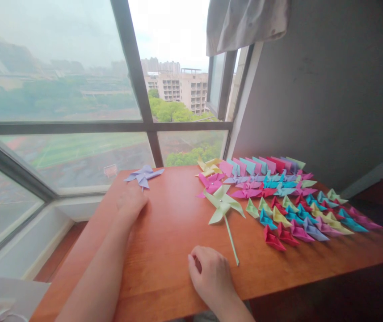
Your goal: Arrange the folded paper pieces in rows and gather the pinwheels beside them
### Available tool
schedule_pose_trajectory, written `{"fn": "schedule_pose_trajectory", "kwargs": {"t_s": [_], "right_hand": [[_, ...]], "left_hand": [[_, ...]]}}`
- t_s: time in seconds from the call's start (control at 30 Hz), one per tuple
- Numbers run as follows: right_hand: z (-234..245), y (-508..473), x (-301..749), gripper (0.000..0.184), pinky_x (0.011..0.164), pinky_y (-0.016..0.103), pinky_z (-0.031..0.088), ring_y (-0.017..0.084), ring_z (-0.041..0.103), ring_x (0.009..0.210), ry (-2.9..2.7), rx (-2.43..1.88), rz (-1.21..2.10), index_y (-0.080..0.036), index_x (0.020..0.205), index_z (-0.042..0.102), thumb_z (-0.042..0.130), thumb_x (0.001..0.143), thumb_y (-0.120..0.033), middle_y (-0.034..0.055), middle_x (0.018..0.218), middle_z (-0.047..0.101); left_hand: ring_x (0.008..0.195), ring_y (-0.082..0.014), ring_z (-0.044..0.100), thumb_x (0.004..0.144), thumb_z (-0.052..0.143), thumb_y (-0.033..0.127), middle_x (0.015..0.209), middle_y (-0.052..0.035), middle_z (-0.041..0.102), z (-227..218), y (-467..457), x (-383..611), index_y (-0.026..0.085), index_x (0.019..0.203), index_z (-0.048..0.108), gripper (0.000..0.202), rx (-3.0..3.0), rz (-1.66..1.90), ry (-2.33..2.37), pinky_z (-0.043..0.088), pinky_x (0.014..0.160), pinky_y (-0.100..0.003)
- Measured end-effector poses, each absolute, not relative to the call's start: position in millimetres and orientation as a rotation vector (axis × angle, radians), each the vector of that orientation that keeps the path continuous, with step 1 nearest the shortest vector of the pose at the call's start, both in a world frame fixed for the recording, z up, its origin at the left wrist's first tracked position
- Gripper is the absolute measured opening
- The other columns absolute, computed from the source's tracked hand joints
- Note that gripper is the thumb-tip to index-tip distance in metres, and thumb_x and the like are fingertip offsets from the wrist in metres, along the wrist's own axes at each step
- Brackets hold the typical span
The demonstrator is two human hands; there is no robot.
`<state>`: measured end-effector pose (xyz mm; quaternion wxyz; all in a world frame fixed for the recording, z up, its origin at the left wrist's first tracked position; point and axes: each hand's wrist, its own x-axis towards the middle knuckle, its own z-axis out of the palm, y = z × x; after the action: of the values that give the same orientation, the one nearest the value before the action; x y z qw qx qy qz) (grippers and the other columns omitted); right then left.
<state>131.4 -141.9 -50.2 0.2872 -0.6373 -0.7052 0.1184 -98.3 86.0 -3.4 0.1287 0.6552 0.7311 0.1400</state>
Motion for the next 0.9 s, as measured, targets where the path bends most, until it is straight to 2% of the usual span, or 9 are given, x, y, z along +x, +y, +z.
{"fn": "schedule_pose_trajectory", "kwargs": {"t_s": [0.1, 0.17, 0.23, 0.43, 0.53, 0.63, 0.73, 0.83, 0.9], "right_hand": [[-51, -141, 132, 0.018, 0.06, 0.026, 0.024, 0.011, 0.055, 0.064, -1.874, -1.7, 0.329, -0.021, 0.071, 0.055, 0.052, 0.089, -0.018, -0.0024, 0.067, 0.062], [-51, -141, 132, 0.018, 0.061, 0.027, 0.024, 0.011, 0.055, 0.064, -1.869, -1.698, 0.337, -0.021, 0.071, 0.055, 0.052, 0.089, -0.018, -0.0024, 0.067, 0.062], [-51, -141, 132, 0.018, 0.061, 0.027, 0.024, 0.011, 0.055, 0.064, -1.867, -1.697, 0.349, -0.021, 0.071, 0.055, 0.051, 0.089, -0.018, -0.0023, 0.067, 0.062], [-47, -142, 134, 0.02, 0.061, 0.027, 0.028, 0.013, 0.055, 0.065, -1.778, -1.673, 0.487, -0.021, 0.072, 0.059, 0.049, 0.09, -0.022, -0.0006, 0.067, 0.062], [-43, -138, 138, 0.023, 0.061, 0.025, 0.035, 0.014, 0.057, 0.065, -1.589, -1.559, 0.746, -0.02, 0.078, 0.063, 0.049, 0.092, -0.031, 0.001, 0.069, 0.063], [-37, -129, 148, 0.029, 0.064, 0.026, 0.044, 0.018, 0.063, 0.074, -1.266, -1.372, 1.009, -0.018, 0.092, 0.067, 0.053, 0.09, -0.045, 0.005, 0.081, 0.068], [-25, -118, 159, 0.042, 0.076, 0.03, 0.049, 0.022, 0.065, 0.093, -0.97, -1.159, 1.148, -0.018, 0.108, 0.063, 0.064, 0.083, -0.052, 0.0094, 0.101, 0.07], [-10, -110, 166, 0.051, 0.091, 0.035, 0.048, 0.022, 0.062, 0.107, -0.827, -0.983, 1.246, -0.02, 0.116, 0.06, 0.071, 0.078, -0.052, 0.0107, 0.117, 0.066], [-3, -105, 166, 0.052, 0.094, 0.036, 0.047, 0.022, 0.061, 0.109, -0.772, -0.913, 1.285, -0.022, 0.116, 0.061, 0.074, 0.076, -0.051, 0.0101, 0.119, 0.065]], "left_hand": [[0.082, -0.0241, 0.067, 0.087, 0.066, 0.031, 0.09, -0.0097, 0.069, -8, 78, -105, 0.01, 0.09, 0.067, 0.021, 1.834, 0.346, 2.195, 0.053, 0.067, -0.035], [0.067, -0.026, 0.065, 0.077, 0.069, 0.026, 0.065, -0.0079, 0.066, -11, 69, -109, 0.014, 0.064, 0.063, 0.019, 1.819, 0.35, 2.183, 0.044, 0.054, -0.03], [0.059, -0.0247, 0.062, 0.069, 0.066, 0.021, 0.051, -0.0042, 0.06, -13, 58, -112, 0.018, 0.054, 0.057, 0.018, 1.815, 0.386, 2.131, 0.036, 0.049, -0.027], [0.055, -0.0207, 0.059, 0.067, 0.057, 0.027, 0.052, 0.0001, 0.06, -12, 19, -109, 0.018, 0.063, 0.06, 0.01, 1.791, 0.594, 1.888, 0.037, 0.051, -0.025], [0.063, -0.0203, 0.061, 0.07, 0.055, 0.032, 0.064, -0.0014, 0.065, -12, -4, -97, 0.017, 0.071, 0.062, 0.016, 1.792, 0.707, 1.747, 0.041, 0.058, -0.026], [0.067, -0.0186, 0.061, 0.076, 0.055, 0.039, 0.07, -0.0014, 0.065, -13, -31, -76, 0.017, 0.077, 0.063, 0.023, 1.776, 0.766, 1.572, 0.044, 0.06, -0.025], [0.065, -0.0164, 0.059, 0.078, 0.06, 0.039, 0.069, -0.0007, 0.063, -17, -63, -49, 0.017, 0.075, 0.062, 0.023, 1.591, 0.904, 1.282, 0.044, 0.059, -0.023], [0.063, -0.0145, 0.056, 0.075, 0.069, 0.034, 0.068, 0.0, 0.06, -25, -92, -20, 0.016, 0.074, 0.062, 0.019, 1.405, 1.012, 1.13, 0.043, 0.058, -0.021], [0.061, -0.0135, 0.054, 0.075, 0.071, 0.031, 0.067, 0.0003, 0.059, -30, -109, -2, 0.016, 0.074, 0.061, 0.018, 1.328, 1.029, 1.071, 0.042, 0.056, -0.02]]}}
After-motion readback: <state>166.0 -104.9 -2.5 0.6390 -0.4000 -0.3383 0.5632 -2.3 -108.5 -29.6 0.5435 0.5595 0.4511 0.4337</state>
